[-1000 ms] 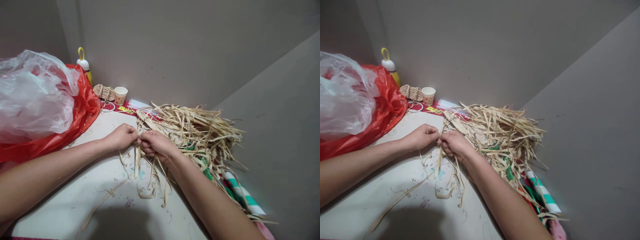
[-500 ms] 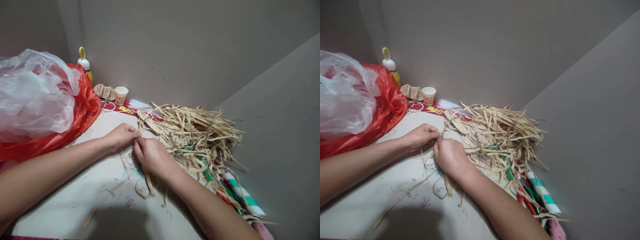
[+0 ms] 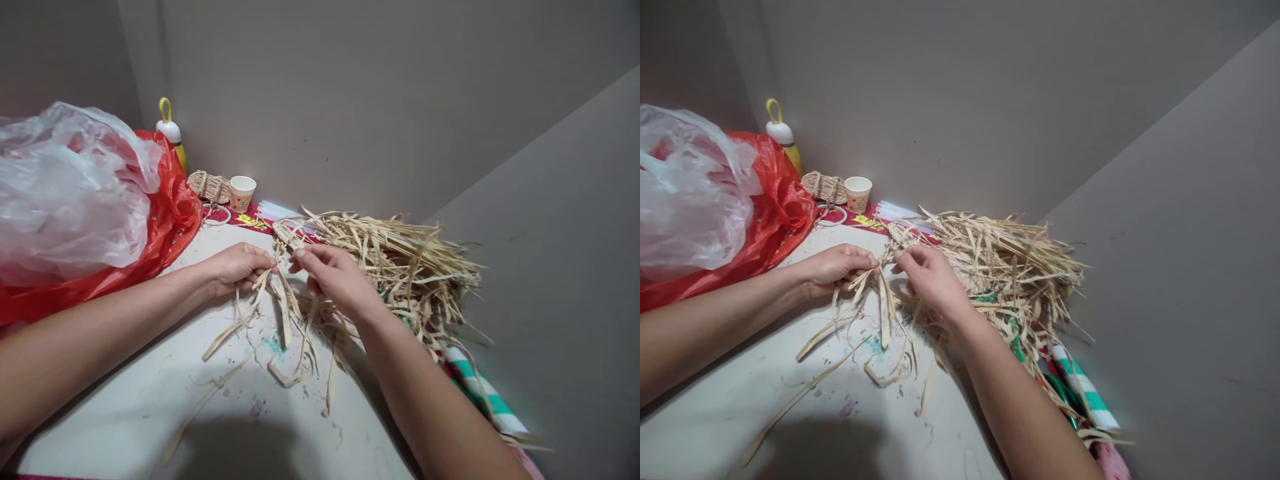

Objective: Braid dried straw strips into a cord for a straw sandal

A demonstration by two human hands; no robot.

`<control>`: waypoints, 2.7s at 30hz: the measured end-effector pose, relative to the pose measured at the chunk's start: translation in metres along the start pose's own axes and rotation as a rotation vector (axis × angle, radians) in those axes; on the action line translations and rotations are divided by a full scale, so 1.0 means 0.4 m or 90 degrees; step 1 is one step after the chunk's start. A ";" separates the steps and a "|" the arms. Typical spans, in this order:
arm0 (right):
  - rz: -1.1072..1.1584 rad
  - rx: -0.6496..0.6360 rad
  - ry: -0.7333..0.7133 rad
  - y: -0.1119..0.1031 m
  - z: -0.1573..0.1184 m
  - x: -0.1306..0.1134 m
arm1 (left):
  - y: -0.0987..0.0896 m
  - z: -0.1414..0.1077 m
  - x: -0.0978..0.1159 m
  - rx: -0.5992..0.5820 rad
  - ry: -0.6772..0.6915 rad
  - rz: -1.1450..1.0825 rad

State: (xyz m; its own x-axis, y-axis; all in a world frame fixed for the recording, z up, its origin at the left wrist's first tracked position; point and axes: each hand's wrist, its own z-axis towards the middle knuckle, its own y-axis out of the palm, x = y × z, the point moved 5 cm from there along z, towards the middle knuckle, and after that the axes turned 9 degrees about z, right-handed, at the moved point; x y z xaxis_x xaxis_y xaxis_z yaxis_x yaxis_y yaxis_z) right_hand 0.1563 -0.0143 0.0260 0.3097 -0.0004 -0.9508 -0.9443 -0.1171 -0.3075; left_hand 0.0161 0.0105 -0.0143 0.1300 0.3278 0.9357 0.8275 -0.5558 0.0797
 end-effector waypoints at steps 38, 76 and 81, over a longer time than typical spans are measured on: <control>0.379 -0.166 0.269 0.113 0.013 0.109 | 0.031 -0.025 -0.009 -0.052 0.000 0.294; 0.249 -0.245 0.200 0.075 0.025 0.103 | 0.010 -0.021 0.022 0.026 0.199 0.430; 0.115 -0.271 0.128 0.071 0.025 0.115 | 0.008 -0.014 0.012 0.053 0.182 0.508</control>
State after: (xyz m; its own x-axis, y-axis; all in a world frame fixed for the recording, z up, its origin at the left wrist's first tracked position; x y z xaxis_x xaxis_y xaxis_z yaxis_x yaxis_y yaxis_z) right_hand 0.1424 -0.0078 -0.0268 0.2003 -0.2447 -0.9487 -0.8689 -0.4918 -0.0565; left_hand 0.0162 0.0062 -0.0075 0.5574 -0.3500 0.7529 0.5854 -0.4773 -0.6553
